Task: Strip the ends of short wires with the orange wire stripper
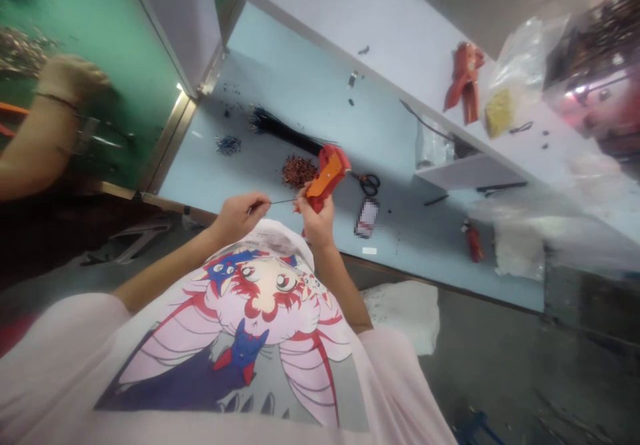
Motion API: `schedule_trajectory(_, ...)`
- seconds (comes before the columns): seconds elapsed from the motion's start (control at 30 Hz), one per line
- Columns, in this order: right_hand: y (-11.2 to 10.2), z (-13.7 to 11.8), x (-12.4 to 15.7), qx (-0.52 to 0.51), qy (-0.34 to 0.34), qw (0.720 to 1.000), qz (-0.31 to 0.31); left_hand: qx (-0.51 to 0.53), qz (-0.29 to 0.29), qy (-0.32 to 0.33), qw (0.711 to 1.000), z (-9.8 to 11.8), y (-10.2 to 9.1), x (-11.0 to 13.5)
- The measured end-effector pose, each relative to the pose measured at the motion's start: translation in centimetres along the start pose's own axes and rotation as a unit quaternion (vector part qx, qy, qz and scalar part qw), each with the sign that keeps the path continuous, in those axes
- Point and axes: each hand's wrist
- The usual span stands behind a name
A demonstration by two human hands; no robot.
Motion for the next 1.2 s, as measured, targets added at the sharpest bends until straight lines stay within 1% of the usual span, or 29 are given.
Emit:
schedule_trajectory(0.17, -2.5, -0.6, -1.5, -0.007, -0.062, 0.997, 0.049, -0.034, -0.060, -0.033, 0.997, -2.6, -0.1, 0.5)
schedule_trajectory(0.27, -4.2, -0.9, -2.4, -0.010, -0.079, 0.994, 0.076, -0.052, -0.051, -0.072, 0.995, -4.0, -0.6, 1.0)
schedule_trajectory(0.33, -4.8, -0.6, -2.6, -0.006, -0.060, 0.995, 0.075, -0.039, -0.024, -0.101, 0.994, -4.3, -1.1, 1.2)
schedule_trajectory(0.4, -4.8, -0.1, -2.0, 0.001, -0.026, 0.998, 0.050, -0.018, 0.009, -0.117, 0.993, -3.9, -1.2, 1.2)
schedule_trajectory(0.47, -4.2, 0.6, -0.9, 0.012, 0.009, 1.000, 0.002, 0.004, 0.035, -0.110, 0.993, -2.8, -0.9, 0.9)
schedule_trajectory(0.53, -3.1, 1.2, 0.5, 0.030, 0.035, 0.998, -0.051, 0.019, 0.045, -0.082, 0.995, -1.5, -0.2, 0.4)
schedule_trajectory(0.6, -2.0, 1.4, 1.6, 0.044, 0.042, 0.995, -0.085, 0.027, 0.041, -0.044, 0.998, -0.3, 0.7, 0.0)
schedule_trajectory(0.7, -0.9, 1.2, 2.3, 0.033, 0.027, 0.996, -0.082, 0.032, 0.020, 0.010, 0.999, 0.7, 1.8, -0.3)
schedule_trajectory(0.77, -0.7, 1.1, 2.3, 0.013, 0.013, 0.998, -0.066, 0.034, -0.002, 0.028, 0.999, 0.9, 2.2, -0.2)
schedule_trajectory(0.9, -1.1, 1.2, 2.0, -0.019, 0.004, 0.998, -0.062, 0.030, -0.032, 0.022, 0.999, 0.9, 2.5, 0.2)
schedule_trajectory(1.07, -1.3, 1.5, 2.1, 0.016, -0.017, 0.997, -0.069, 0.036, -0.047, 0.011, 0.998, 1.0, 2.7, 0.6)
schedule_trajectory(1.2, -1.3, 1.5, 1.8, 0.002, 0.002, 0.997, -0.076, 0.045, -0.051, 0.010, 0.998, 1.0, 2.7, 0.6)
Point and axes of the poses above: each hand's wrist, its own x-axis away from the middle knuckle, its own y-axis out of the palm, z = x × y, and after that the axes turned 10 degrees about z, right-handed
